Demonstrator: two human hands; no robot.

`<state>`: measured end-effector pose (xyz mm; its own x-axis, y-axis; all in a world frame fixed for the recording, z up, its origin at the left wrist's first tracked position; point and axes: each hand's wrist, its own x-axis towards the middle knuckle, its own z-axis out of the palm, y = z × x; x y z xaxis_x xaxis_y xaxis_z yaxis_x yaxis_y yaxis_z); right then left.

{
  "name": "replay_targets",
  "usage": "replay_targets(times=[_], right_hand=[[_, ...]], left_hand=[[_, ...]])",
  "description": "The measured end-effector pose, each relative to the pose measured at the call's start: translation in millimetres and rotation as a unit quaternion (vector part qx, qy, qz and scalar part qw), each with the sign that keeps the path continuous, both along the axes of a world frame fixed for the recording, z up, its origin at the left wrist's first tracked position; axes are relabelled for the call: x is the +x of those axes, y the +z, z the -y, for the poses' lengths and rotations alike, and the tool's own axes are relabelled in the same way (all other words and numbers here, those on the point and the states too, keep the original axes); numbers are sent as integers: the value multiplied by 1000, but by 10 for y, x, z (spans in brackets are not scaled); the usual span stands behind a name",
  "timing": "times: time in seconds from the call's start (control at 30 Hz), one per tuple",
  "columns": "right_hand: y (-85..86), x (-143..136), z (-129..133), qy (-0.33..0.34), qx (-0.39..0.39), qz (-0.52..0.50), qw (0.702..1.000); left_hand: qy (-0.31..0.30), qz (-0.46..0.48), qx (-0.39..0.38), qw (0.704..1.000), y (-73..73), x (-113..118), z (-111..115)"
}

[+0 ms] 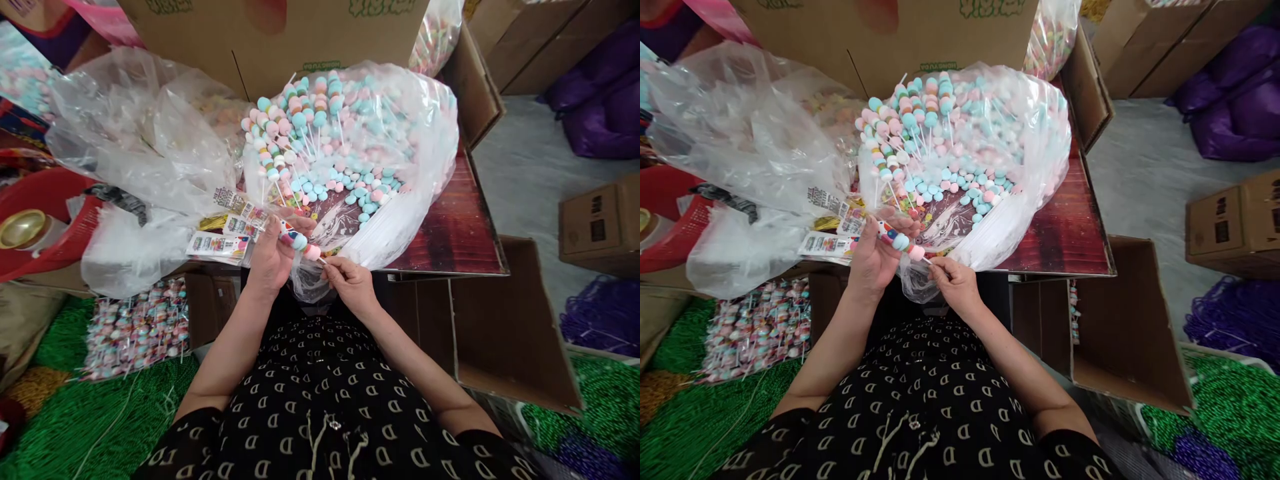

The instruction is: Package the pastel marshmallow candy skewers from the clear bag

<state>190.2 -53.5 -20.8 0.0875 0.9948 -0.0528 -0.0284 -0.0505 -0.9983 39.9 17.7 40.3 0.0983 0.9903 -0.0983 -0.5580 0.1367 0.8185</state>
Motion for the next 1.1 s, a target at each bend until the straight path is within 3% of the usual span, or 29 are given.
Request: replay_targets(times=[0.27, 0.5, 0.63, 0.77, 0.97, 1.1], right_hand=[[59, -59, 0, 70, -40, -67, 994], [46, -58, -31, 74, -47, -109, 990], [1, -26, -16, 83, -54, -98, 990], [11, -23, -9, 69, -28, -42, 996], [62, 19, -46, 102, 18, 15, 994], [40, 125, -33, 60, 7, 2, 998]], left_hand=[[-9, -25, -9, 1000, -69, 80, 61], [-81, -6, 17, 997, -39, -35, 100], [-23, 2, 33, 999, 65, -143, -30], [39, 2, 8, 999, 77, -90, -63], [38, 27, -11, 999, 26, -24, -16], [88, 41, -16, 995, 56, -144, -111]])
